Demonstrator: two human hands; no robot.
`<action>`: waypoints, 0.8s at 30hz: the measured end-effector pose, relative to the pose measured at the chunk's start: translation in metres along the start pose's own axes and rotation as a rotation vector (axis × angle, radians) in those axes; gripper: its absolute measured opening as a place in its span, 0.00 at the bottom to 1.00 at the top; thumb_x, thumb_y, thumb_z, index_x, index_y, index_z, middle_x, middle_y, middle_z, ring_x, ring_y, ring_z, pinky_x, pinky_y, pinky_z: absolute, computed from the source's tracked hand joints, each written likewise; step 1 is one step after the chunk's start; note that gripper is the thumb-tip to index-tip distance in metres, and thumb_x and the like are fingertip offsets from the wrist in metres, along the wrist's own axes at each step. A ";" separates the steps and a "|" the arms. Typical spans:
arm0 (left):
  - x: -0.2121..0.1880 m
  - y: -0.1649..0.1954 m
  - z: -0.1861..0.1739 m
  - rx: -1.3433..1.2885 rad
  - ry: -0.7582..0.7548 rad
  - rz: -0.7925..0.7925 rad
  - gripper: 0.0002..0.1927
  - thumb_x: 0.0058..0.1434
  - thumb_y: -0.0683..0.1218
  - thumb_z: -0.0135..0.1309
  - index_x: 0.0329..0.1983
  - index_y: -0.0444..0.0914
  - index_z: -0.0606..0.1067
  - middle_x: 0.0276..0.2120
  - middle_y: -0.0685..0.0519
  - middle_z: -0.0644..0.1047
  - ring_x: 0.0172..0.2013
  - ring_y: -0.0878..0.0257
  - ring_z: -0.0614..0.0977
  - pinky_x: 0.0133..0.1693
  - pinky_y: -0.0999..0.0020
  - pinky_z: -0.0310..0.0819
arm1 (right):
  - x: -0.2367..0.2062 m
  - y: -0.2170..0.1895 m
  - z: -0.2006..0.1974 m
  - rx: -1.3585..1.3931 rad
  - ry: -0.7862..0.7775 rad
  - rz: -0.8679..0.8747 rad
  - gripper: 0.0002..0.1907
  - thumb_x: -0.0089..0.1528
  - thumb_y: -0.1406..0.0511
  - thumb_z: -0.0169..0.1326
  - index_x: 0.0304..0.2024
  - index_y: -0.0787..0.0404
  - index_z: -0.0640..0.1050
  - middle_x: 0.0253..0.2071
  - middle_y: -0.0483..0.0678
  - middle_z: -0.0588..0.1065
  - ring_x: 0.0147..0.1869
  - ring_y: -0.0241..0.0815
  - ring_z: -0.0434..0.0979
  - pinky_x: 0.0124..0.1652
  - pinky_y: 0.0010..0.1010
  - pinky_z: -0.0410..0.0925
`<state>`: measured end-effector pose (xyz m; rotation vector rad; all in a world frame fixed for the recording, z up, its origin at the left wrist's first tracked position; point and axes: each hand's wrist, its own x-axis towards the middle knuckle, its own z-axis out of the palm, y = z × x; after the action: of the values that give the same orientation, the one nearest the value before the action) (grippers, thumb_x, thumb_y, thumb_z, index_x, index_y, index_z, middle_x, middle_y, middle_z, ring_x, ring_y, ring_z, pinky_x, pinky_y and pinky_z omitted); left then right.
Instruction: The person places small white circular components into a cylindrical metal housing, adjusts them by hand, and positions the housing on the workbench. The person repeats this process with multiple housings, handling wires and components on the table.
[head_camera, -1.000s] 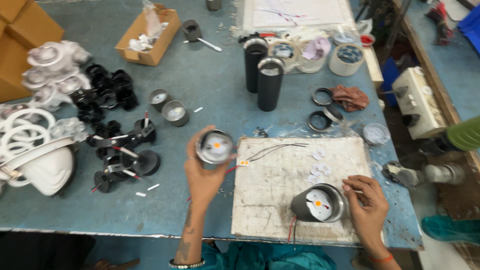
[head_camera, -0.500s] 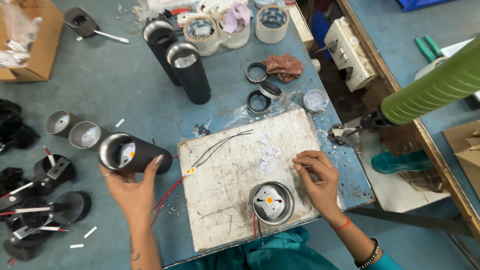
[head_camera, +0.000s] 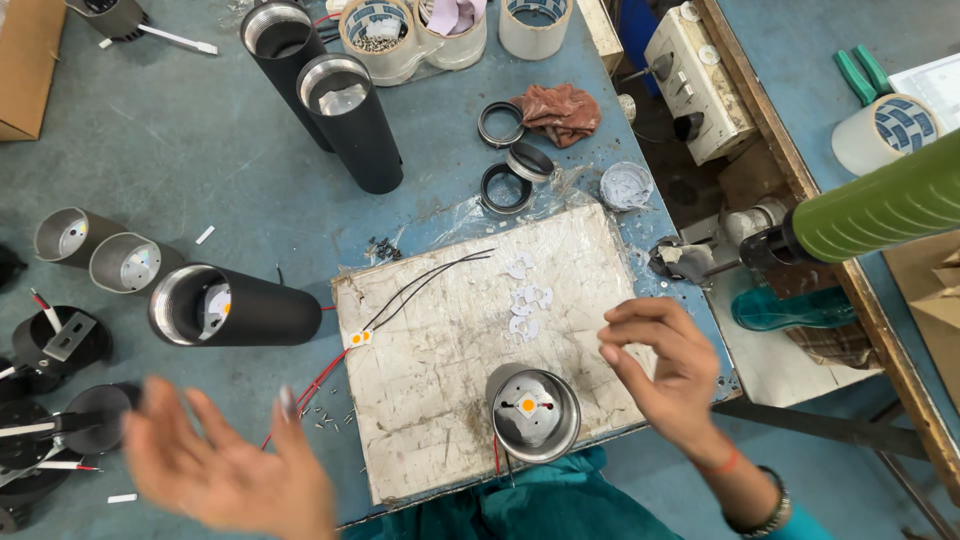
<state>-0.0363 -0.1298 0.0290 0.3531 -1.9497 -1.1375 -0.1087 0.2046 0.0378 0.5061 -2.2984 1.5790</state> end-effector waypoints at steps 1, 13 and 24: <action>-0.015 0.009 0.003 0.012 0.034 -0.036 0.46 0.60 0.32 0.58 0.77 0.43 0.49 0.73 0.40 0.58 0.72 0.50 0.65 0.78 0.52 0.60 | 0.005 -0.013 -0.005 0.008 -0.050 -0.040 0.09 0.57 0.75 0.63 0.40 0.64 0.82 0.52 0.52 0.75 0.54 0.40 0.80 0.50 0.26 0.75; -0.117 0.051 0.075 -0.620 -0.513 -0.173 0.46 0.56 0.33 0.64 0.75 0.35 0.53 0.69 0.34 0.69 0.70 0.44 0.73 0.70 0.52 0.68 | 0.085 -0.123 -0.001 -0.418 -0.897 -0.556 0.07 0.48 0.65 0.61 0.29 0.61 0.81 0.60 0.59 0.74 0.76 0.62 0.62 0.61 0.47 0.67; -0.126 0.049 0.067 -0.569 -0.508 -0.012 0.43 0.54 0.32 0.61 0.71 0.39 0.56 0.67 0.37 0.71 0.70 0.40 0.72 0.75 0.44 0.56 | 0.076 -0.119 0.027 -0.670 -1.122 -0.454 0.15 0.39 0.72 0.62 0.31 0.70 0.82 0.57 0.62 0.75 0.73 0.66 0.63 0.38 0.43 0.77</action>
<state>-0.0030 0.0116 -0.0130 -0.2547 -1.9179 -1.8525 -0.1240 0.1314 0.1600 1.8531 -2.8404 0.1812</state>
